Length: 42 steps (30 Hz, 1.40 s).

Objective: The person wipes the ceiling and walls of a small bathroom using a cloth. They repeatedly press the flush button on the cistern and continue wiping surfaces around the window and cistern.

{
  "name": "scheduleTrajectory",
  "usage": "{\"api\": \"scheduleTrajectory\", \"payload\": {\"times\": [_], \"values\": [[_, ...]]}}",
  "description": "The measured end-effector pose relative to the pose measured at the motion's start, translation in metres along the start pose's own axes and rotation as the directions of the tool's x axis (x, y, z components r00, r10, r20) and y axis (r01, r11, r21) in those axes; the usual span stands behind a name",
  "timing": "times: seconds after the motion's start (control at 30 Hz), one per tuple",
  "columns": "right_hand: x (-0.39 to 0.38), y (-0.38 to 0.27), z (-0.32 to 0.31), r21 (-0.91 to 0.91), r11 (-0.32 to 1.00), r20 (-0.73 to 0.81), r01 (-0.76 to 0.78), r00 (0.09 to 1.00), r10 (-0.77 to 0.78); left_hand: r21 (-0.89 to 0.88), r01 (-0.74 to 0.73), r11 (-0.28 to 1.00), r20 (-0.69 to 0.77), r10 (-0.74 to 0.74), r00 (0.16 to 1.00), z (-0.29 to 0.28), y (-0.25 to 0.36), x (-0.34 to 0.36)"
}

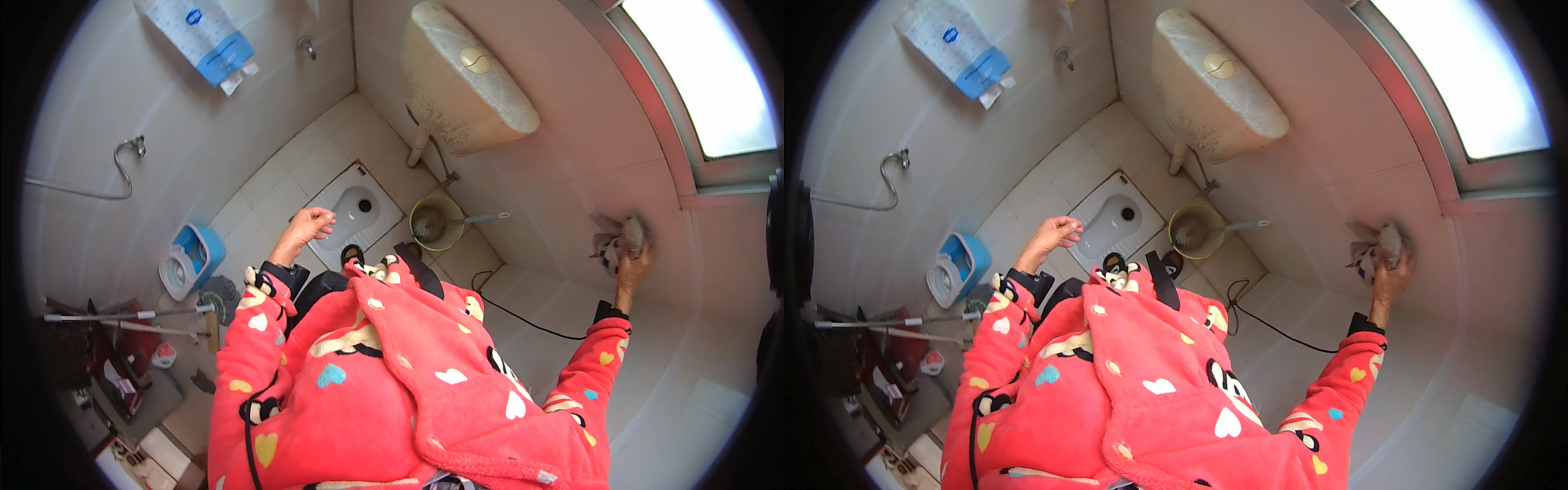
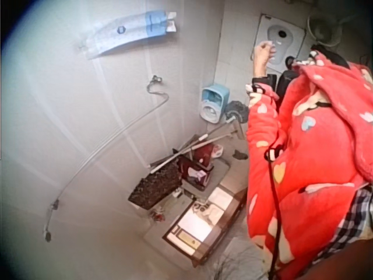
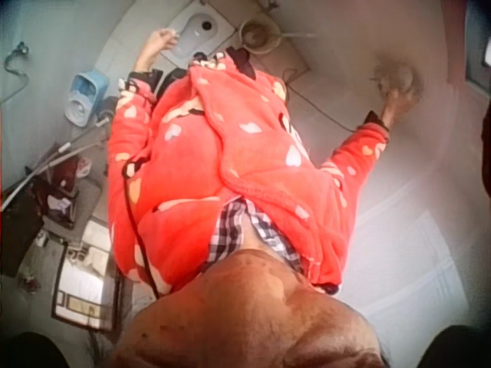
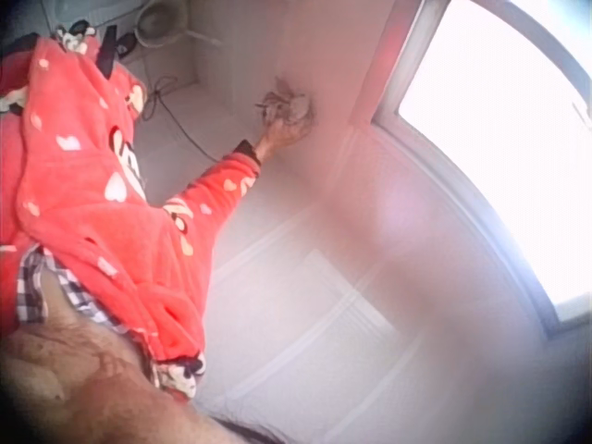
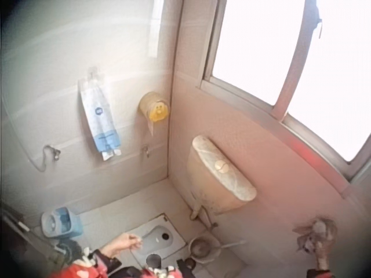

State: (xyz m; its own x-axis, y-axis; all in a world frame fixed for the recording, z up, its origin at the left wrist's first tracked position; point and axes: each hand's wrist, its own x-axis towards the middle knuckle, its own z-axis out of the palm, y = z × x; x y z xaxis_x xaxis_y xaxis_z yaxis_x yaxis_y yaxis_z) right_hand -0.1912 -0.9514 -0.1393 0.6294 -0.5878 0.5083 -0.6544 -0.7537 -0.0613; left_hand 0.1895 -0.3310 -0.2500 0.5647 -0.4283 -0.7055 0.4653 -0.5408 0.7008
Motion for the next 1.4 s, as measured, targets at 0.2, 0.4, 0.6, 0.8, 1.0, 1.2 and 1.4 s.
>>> {"api": "scheduleTrajectory", "payload": {"times": [0.2, 0.4, 0.6, 0.8, 1.0, 1.2, 1.4], "values": [[0.028, -0.008, -0.088, -0.037, 0.997, -0.349, -0.065, 0.936, 0.048, 0.063, -0.046, 0.997, 0.076, 0.041, 0.996, 0.012, 0.039, 0.003], [0.043, -0.027, -0.090, -0.076, 0.991, -0.393, -0.107, 0.917, 0.069, 0.065, -0.087, 0.994, 0.147, 0.076, 0.986, 0.026, 0.068, 0.002], [0.057, -0.046, -0.030, -0.167, 0.981, -0.393, -0.094, 0.919, 0.022, 0.064, -0.031, 0.997, 0.106, 0.024, 0.994, 0.027, 0.074, 0.005], [0.061, -0.063, 0.026, -0.245, 0.963, -0.339, -0.114, 0.940, 0.025, 0.039, 0.065, 0.997, 0.035, -0.066, 0.997, 0.020, 0.067, 0.006], [0.041, -0.067, 0.068, -0.325, 0.942, -0.099, -0.084, 0.994, 0.055, 0.018, 0.104, 0.994, 0.035, -0.105, 0.994, 0.028, 0.074, 0.005], [0.019, -0.080, 0.116, -0.329, 0.931, 0.153, -0.155, 0.965, 0.215, 0.011, 0.126, 0.992, 0.015, -0.126, 0.992, 0.028, 0.079, 0.007], [0.019, -0.071, 0.153, -0.114, 0.993, 0.248, 0.032, 0.969, -0.003, -0.012, 0.183, 0.983, -0.005, -0.183, 0.983, 0.023, 0.061, 0.009]]}}
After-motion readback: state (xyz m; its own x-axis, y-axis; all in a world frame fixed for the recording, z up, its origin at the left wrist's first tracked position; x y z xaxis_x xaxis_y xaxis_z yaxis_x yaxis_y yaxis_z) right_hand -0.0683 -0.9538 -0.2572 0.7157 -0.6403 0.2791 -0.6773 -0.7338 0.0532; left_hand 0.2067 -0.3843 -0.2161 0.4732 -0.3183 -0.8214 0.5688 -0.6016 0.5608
